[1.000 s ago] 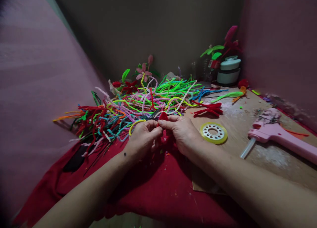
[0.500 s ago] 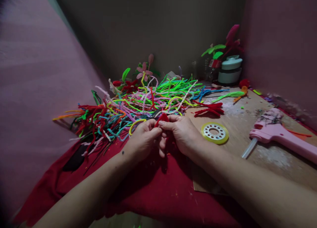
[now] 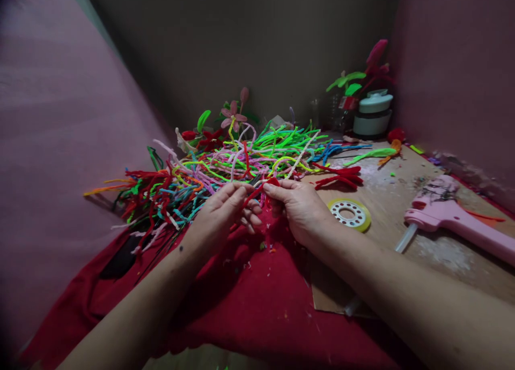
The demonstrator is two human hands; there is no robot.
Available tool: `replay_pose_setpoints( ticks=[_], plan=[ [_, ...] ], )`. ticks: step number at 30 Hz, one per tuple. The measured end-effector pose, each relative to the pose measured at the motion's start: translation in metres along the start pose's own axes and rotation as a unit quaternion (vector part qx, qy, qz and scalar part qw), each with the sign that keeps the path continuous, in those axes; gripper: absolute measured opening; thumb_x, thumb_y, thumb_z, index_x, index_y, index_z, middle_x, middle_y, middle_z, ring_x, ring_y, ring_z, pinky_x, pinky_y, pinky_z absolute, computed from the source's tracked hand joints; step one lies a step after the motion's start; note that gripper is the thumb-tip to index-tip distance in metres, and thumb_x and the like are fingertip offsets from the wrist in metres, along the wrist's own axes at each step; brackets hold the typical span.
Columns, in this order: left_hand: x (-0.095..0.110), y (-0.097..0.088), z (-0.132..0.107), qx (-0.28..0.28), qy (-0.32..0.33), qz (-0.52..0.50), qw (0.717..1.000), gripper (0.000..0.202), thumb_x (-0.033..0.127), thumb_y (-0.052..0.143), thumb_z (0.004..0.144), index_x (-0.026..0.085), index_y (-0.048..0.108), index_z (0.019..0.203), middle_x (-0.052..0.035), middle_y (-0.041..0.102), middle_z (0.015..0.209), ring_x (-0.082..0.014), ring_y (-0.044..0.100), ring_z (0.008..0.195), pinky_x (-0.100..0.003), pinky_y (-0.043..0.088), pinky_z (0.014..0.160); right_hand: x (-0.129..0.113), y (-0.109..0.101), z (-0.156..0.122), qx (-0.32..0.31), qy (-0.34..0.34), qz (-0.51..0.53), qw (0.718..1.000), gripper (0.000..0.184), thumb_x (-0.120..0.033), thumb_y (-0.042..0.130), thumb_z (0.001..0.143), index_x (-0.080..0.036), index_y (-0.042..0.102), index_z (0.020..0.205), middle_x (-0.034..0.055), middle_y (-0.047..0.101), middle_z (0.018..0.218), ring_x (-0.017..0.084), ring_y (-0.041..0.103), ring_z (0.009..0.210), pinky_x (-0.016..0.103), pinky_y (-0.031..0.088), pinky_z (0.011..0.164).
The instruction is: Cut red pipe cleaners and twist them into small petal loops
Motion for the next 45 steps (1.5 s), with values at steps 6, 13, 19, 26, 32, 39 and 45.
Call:
replay_pose_setpoints(
  ticks=[6, 13, 19, 26, 32, 39, 45],
  plan=[
    [0.012, -0.007, -0.002, -0.059, 0.078, -0.066, 0.993, 0.013, 0.019, 0.057, 0.08, 0.014, 0.06, 0.091, -0.0043, 0.064, 0.08, -0.0116, 0.062, 0.064, -0.024, 0.051, 0.059, -0.001, 0.0, 0.001, 0.001, 0.003, 0.018, 1.0, 0.016, -0.025, 0.073, 0.063, -0.015, 0.06, 0.063, -0.0046, 0.048, 0.053, 0.006, 0.038, 0.045, 0.021, 0.028, 0.044],
    [0.016, -0.006, -0.005, -0.051, 0.091, 0.021, 0.994, 0.012, 0.022, 0.061, 0.078, 0.015, 0.068, 0.085, -0.0018, 0.065, 0.066, -0.0113, 0.062, 0.058, -0.025, 0.051, 0.065, 0.001, 0.003, -0.001, -0.022, 0.01, 0.004, 1.0, 0.016, -0.025, 0.073, 0.062, -0.015, 0.061, 0.063, -0.0045, 0.049, 0.053, 0.006, 0.038, 0.046, 0.023, 0.026, 0.045],
    [0.016, -0.005, -0.006, -0.03, 0.096, 0.03, 0.994, 0.007, 0.02, 0.063, 0.076, 0.015, 0.066, 0.08, 0.0008, 0.063, 0.059, -0.01, 0.059, 0.051, -0.022, 0.05, 0.055, 0.002, 0.004, -0.003, -0.019, 0.01, -0.013, 1.0, 0.017, -0.028, 0.073, 0.063, -0.016, 0.061, 0.065, -0.004, 0.051, 0.053, 0.006, 0.04, 0.045, 0.023, 0.027, 0.046],
    [0.02, -0.009, -0.015, 0.096, 0.169, 0.142, 0.971, 0.009, 0.024, 0.062, 0.076, 0.018, 0.063, 0.082, 0.001, 0.059, 0.067, -0.0087, 0.055, 0.054, -0.02, 0.047, 0.053, 0.004, 0.005, -0.007, -0.007, 0.011, -0.046, 0.999, 0.017, -0.028, 0.072, 0.064, -0.017, 0.059, 0.063, -0.0054, 0.046, 0.048, 0.005, 0.034, 0.041, 0.023, 0.02, 0.041],
    [0.029, -0.001, -0.021, 0.085, 0.285, 0.316, 0.901, 0.009, 0.019, 0.055, 0.081, 0.019, 0.062, 0.085, -0.0033, 0.062, 0.084, -0.0123, 0.06, 0.076, -0.022, 0.047, 0.07, 0.004, 0.002, -0.01, 0.021, 0.008, -0.066, 0.998, 0.019, -0.028, 0.072, 0.063, -0.017, 0.056, 0.061, -0.0052, 0.046, 0.047, 0.005, 0.034, 0.039, 0.023, 0.02, 0.04],
    [0.03, 0.015, -0.028, 0.068, 0.424, 0.418, 0.8, 0.017, 0.009, 0.054, 0.08, 0.016, 0.056, 0.094, -0.0024, 0.06, 0.08, -0.01, 0.058, 0.072, -0.02, 0.047, 0.069, 0.0, 0.007, -0.013, 0.022, 0.018, -0.05, 0.998, 0.019, -0.026, 0.074, 0.059, -0.014, 0.058, 0.061, -0.0049, 0.051, 0.047, 0.005, 0.039, 0.038, 0.02, 0.026, 0.039],
    [0.02, 0.01, -0.021, 0.075, 0.339, 0.396, 0.85, 0.025, 0.011, 0.057, 0.078, 0.017, 0.05, 0.102, 0.0033, 0.057, 0.068, -0.007, 0.055, 0.057, -0.017, 0.046, 0.057, 0.006, 0.009, -0.014, 0.014, 0.06, -0.003, 0.998, 0.013, -0.021, 0.071, 0.062, -0.013, 0.064, 0.07, -0.0006, 0.059, 0.052, 0.008, 0.05, 0.041, 0.021, 0.036, 0.042]
  ],
)
Point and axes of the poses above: each hand's wrist, its own z-axis towards the middle knuckle, its own y-axis out of the palm, x = y × z, the point moved 6 cm from there along z, towards the middle knuckle
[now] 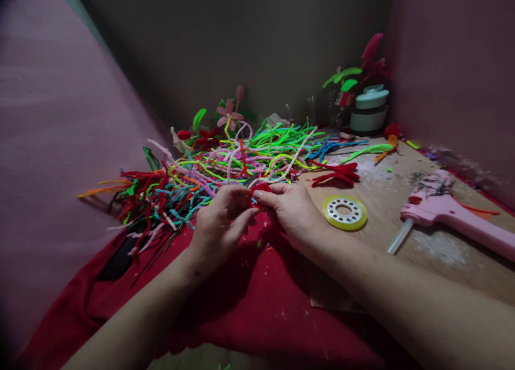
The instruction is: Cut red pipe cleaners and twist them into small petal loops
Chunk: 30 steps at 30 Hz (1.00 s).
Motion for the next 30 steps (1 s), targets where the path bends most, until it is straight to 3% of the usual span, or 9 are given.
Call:
replay_pose_setpoints(
  ticks=[3, 5, 8, 11, 13, 17, 21, 26, 30],
  plan=[
    [0.002, 0.002, 0.0, -0.015, 0.024, -0.024, 0.999, 0.009, 0.013, 0.051, 0.083, 0.018, 0.057, 0.087, 0.0016, 0.061, 0.071, -0.0069, 0.058, 0.059, -0.018, 0.047, 0.059, 0.0, -0.001, 0.002, -0.008, -0.011, 0.009, 1.0, 0.015, -0.022, 0.073, 0.062, -0.013, 0.065, 0.071, 0.0012, 0.062, 0.057, 0.01, 0.054, 0.045, 0.022, 0.04, 0.045],
    [0.002, 0.003, -0.001, -0.021, 0.019, -0.044, 0.999, 0.016, 0.014, 0.046, 0.087, 0.019, 0.058, 0.096, -0.0003, 0.064, 0.078, -0.0074, 0.06, 0.062, -0.019, 0.048, 0.062, -0.001, -0.001, 0.003, -0.013, -0.02, 0.019, 1.0, 0.016, -0.021, 0.074, 0.061, -0.013, 0.065, 0.071, 0.0016, 0.063, 0.059, 0.01, 0.055, 0.046, 0.022, 0.041, 0.047],
    [-0.009, 0.004, -0.001, -0.024, -0.098, -0.12, 0.988, 0.023, 0.021, 0.045, 0.088, 0.019, 0.048, 0.11, -0.0004, 0.064, 0.075, -0.0091, 0.062, 0.06, -0.02, 0.05, 0.058, -0.001, 0.0, 0.003, -0.021, -0.011, 0.029, 0.999, 0.013, -0.02, 0.072, 0.063, -0.013, 0.065, 0.071, 0.0017, 0.063, 0.058, 0.011, 0.056, 0.047, 0.024, 0.043, 0.048],
    [-0.019, 0.009, 0.0, -0.048, -0.233, -0.253, 0.938, 0.022, 0.027, 0.051, 0.084, 0.016, 0.046, 0.103, 0.0015, 0.062, 0.065, -0.0124, 0.062, 0.051, -0.021, 0.049, 0.045, -0.001, 0.001, 0.002, -0.024, -0.011, 0.015, 1.0, 0.008, -0.019, 0.069, 0.067, -0.013, 0.063, 0.068, -0.0007, 0.059, 0.051, 0.009, 0.05, 0.04, 0.022, 0.038, 0.042],
    [-0.02, 0.011, 0.002, -0.057, -0.271, -0.312, 0.909, 0.022, 0.029, 0.058, 0.079, 0.015, 0.049, 0.093, 0.0013, 0.062, 0.062, -0.0136, 0.061, 0.047, -0.021, 0.047, 0.039, -0.002, 0.001, 0.002, -0.022, -0.015, 0.006, 1.0, 0.008, -0.018, 0.068, 0.067, -0.013, 0.062, 0.066, -0.0018, 0.057, 0.049, 0.007, 0.047, 0.038, 0.021, 0.035, 0.039],
    [-0.024, 0.012, 0.004, -0.055, -0.276, -0.322, 0.904, 0.028, 0.029, 0.069, 0.069, 0.015, 0.052, 0.087, 0.0035, 0.061, 0.058, -0.0098, 0.056, 0.042, -0.019, 0.044, 0.039, 0.001, 0.001, 0.003, -0.015, 0.004, 0.003, 1.0, 0.01, -0.019, 0.069, 0.066, -0.013, 0.061, 0.064, -0.0012, 0.057, 0.05, 0.008, 0.048, 0.039, 0.021, 0.036, 0.039],
    [-0.029, 0.014, 0.004, -0.043, -0.245, -0.311, 0.918, 0.026, 0.025, 0.071, 0.069, 0.016, 0.055, 0.087, 0.0036, 0.061, 0.067, -0.0069, 0.056, 0.052, -0.017, 0.046, 0.049, 0.003, 0.001, 0.003, -0.024, 0.011, 0.006, 1.0, 0.009, -0.019, 0.07, 0.065, -0.014, 0.063, 0.068, -0.0001, 0.06, 0.053, 0.008, 0.05, 0.04, 0.021, 0.037, 0.04],
    [-0.027, 0.025, 0.002, -0.116, -0.273, -0.413, 0.861, 0.032, 0.025, 0.065, 0.074, 0.016, 0.051, 0.101, -0.0011, 0.063, 0.077, -0.0123, 0.061, 0.059, -0.023, 0.05, 0.05, 0.0, 0.007, 0.004, -0.084, -0.01, 0.011, 0.996, 0.016, -0.027, 0.07, 0.067, -0.014, 0.062, 0.07, -0.0008, 0.056, 0.049, 0.011, 0.051, 0.042, 0.023, 0.038, 0.041],
    [-0.024, 0.026, 0.004, -0.136, -0.268, -0.439, 0.847, 0.033, 0.019, 0.065, 0.073, 0.014, 0.048, 0.102, -0.0017, 0.062, 0.077, -0.0143, 0.063, 0.065, -0.027, 0.053, 0.059, -0.004, 0.001, 0.007, -0.043, -0.034, -0.007, 0.998, 0.017, -0.027, 0.072, 0.063, -0.014, 0.061, 0.066, -0.0036, 0.051, 0.047, 0.006, 0.041, 0.038, 0.02, 0.028, 0.038]
  ],
)
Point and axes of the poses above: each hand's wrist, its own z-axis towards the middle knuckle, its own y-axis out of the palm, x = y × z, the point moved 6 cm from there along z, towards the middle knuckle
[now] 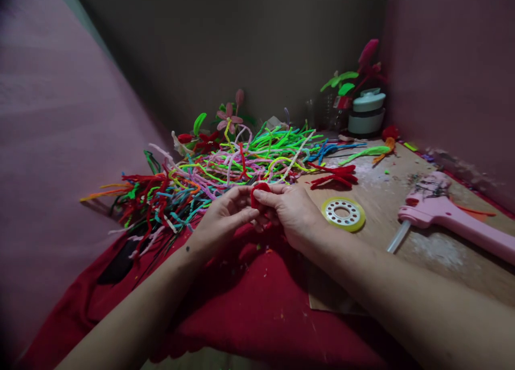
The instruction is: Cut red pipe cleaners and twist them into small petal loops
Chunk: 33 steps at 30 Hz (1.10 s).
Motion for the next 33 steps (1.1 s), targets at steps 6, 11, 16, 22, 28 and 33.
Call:
replay_pose_setpoints(
  ticks=[6, 11, 16, 22, 28, 33],
  plan=[
    [-0.002, -0.001, -0.001, 0.023, -0.015, 0.046, 0.999, 0.033, 0.022, 0.065, 0.072, 0.014, 0.049, 0.1, 0.0024, 0.058, 0.068, -0.0075, 0.055, 0.048, -0.017, 0.043, 0.042, -0.002, -0.004, 0.001, 0.028, 0.001, 0.008, 1.0, 0.015, -0.023, 0.072, 0.061, -0.014, 0.061, 0.064, -0.0033, 0.051, 0.047, 0.005, 0.038, 0.039, 0.02, 0.025, 0.037],
    [-0.004, -0.002, -0.002, 0.055, -0.039, 0.034, 0.997, 0.032, 0.028, 0.071, 0.066, 0.015, 0.051, 0.087, 0.0022, 0.059, 0.065, -0.0076, 0.053, 0.046, -0.018, 0.04, 0.039, -0.002, -0.001, 0.001, 0.008, -0.005, 0.013, 1.0, 0.015, -0.025, 0.072, 0.062, -0.014, 0.062, 0.064, -0.0035, 0.052, 0.049, 0.004, 0.036, 0.039, 0.019, 0.022, 0.036],
    [-0.006, -0.003, -0.002, 0.081, -0.021, 0.074, 0.994, 0.02, 0.033, 0.061, 0.075, 0.016, 0.051, 0.077, 0.0053, 0.054, 0.051, -0.0056, 0.044, 0.036, -0.018, 0.037, 0.04, 0.0, -0.003, 0.002, 0.019, 0.017, 0.039, 0.999, 0.012, -0.022, 0.069, 0.067, -0.015, 0.061, 0.064, -0.0036, 0.052, 0.05, 0.005, 0.039, 0.04, 0.02, 0.027, 0.038],
    [-0.005, -0.003, -0.002, 0.076, 0.009, 0.216, 0.973, 0.002, 0.016, 0.052, 0.075, 0.016, 0.051, 0.073, 0.002, 0.059, 0.061, -0.0078, 0.054, 0.05, -0.018, 0.043, 0.048, 0.003, -0.004, 0.001, 0.048, 0.054, 0.065, 0.995, 0.011, -0.014, 0.065, 0.068, -0.014, 0.059, 0.059, -0.0023, 0.054, 0.05, 0.005, 0.039, 0.039, 0.019, 0.025, 0.037],
    [-0.012, 0.001, -0.006, -0.013, -0.103, 0.044, 0.994, 0.01, 0.018, 0.054, 0.075, 0.016, 0.044, 0.075, 0.0005, 0.061, 0.054, -0.0089, 0.051, 0.035, -0.018, 0.04, 0.037, 0.003, -0.004, 0.001, 0.033, 0.035, 0.042, 0.998, 0.016, -0.019, 0.068, 0.067, -0.013, 0.058, 0.056, -0.0022, 0.052, 0.046, 0.006, 0.042, 0.04, 0.019, 0.027, 0.037],
    [-0.008, -0.002, -0.005, -0.018, -0.097, -0.023, 0.995, 0.022, 0.029, 0.062, 0.074, 0.017, 0.051, 0.088, -0.001, 0.063, 0.068, -0.0121, 0.06, 0.049, -0.018, 0.043, 0.037, 0.003, -0.005, 0.003, 0.009, 0.017, 0.002, 1.0, 0.016, -0.023, 0.07, 0.065, -0.015, 0.059, 0.057, -0.0021, 0.054, 0.047, 0.007, 0.045, 0.04, 0.021, 0.03, 0.039]
  ],
)
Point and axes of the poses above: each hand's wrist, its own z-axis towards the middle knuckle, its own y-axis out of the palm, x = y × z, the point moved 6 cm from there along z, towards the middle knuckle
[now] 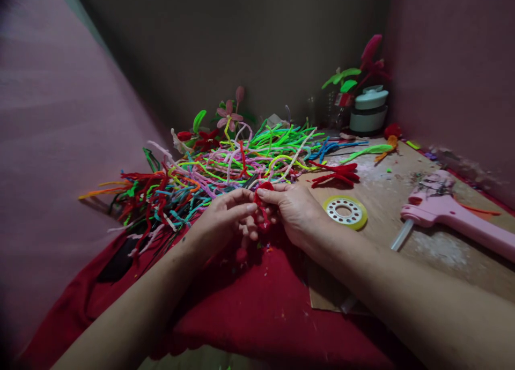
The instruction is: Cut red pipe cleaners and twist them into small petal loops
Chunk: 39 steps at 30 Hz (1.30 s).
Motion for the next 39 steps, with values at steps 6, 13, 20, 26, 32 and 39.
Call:
replay_pose_setpoints(
  ticks=[6, 13, 20, 26, 32, 39],
  plan=[
    [-0.001, -0.004, 0.0, 0.031, -0.01, 0.036, 0.999, 0.022, 0.036, 0.061, 0.076, 0.015, 0.054, 0.079, 0.0002, 0.061, 0.062, -0.0064, 0.052, 0.04, -0.015, 0.039, 0.035, -0.001, 0.0, -0.001, -0.014, -0.016, -0.039, 0.999, 0.017, -0.026, 0.069, 0.067, -0.015, 0.058, 0.06, -0.0006, 0.056, 0.048, 0.008, 0.047, 0.042, 0.021, 0.03, 0.042],
    [0.001, -0.014, 0.0, 0.085, 0.029, 0.034, 0.995, 0.022, 0.037, 0.058, 0.078, 0.015, 0.055, 0.077, 0.0031, 0.056, 0.051, -0.0054, 0.045, 0.035, -0.016, 0.037, 0.036, -0.005, 0.004, -0.007, -0.016, -0.014, -0.092, 0.996, 0.023, -0.034, 0.063, 0.072, -0.015, 0.057, 0.059, 0.0001, 0.055, 0.049, 0.008, 0.044, 0.04, 0.022, 0.032, 0.041],
    [0.005, -0.026, -0.001, 0.132, 0.037, 0.048, 0.989, 0.021, 0.035, 0.06, 0.076, 0.015, 0.055, 0.081, 0.0023, 0.059, 0.051, -0.0063, 0.047, 0.035, -0.016, 0.036, 0.036, -0.014, 0.004, -0.013, 0.039, -0.036, -0.218, 0.975, 0.023, -0.023, 0.063, 0.069, -0.016, 0.053, 0.049, -0.0044, 0.044, 0.039, 0.006, 0.033, 0.034, 0.022, 0.022, 0.036],
    [0.013, -0.02, -0.003, 0.168, 0.064, 0.126, 0.976, 0.012, 0.026, 0.058, 0.078, 0.014, 0.055, 0.078, 0.0035, 0.057, 0.048, -0.0072, 0.049, 0.034, -0.016, 0.037, 0.036, -0.012, 0.008, -0.011, 0.015, -0.062, -0.12, 0.991, 0.01, -0.021, 0.065, 0.068, -0.017, 0.057, 0.067, -0.0014, 0.059, 0.057, 0.009, 0.052, 0.046, 0.022, 0.042, 0.046],
    [0.013, -0.014, -0.005, 0.155, 0.076, 0.143, 0.975, 0.009, 0.023, 0.055, 0.079, 0.015, 0.054, 0.075, 0.003, 0.057, 0.051, -0.0079, 0.051, 0.037, -0.018, 0.041, 0.038, -0.012, 0.005, -0.009, 0.012, -0.08, -0.078, 0.994, 0.006, -0.019, 0.065, 0.07, -0.016, 0.06, 0.07, 0.0015, 0.063, 0.063, 0.011, 0.058, 0.053, 0.024, 0.047, 0.052],
    [0.013, -0.01, -0.006, 0.136, 0.057, 0.109, 0.983, 0.009, 0.02, 0.054, 0.079, 0.014, 0.052, 0.074, 0.0029, 0.057, 0.049, -0.0078, 0.052, 0.035, -0.017, 0.042, 0.036, -0.016, 0.003, -0.009, 0.017, -0.124, -0.12, 0.985, 0.009, -0.023, 0.066, 0.072, -0.016, 0.06, 0.069, -0.0006, 0.06, 0.059, 0.01, 0.054, 0.05, 0.024, 0.044, 0.052]
  ],
)
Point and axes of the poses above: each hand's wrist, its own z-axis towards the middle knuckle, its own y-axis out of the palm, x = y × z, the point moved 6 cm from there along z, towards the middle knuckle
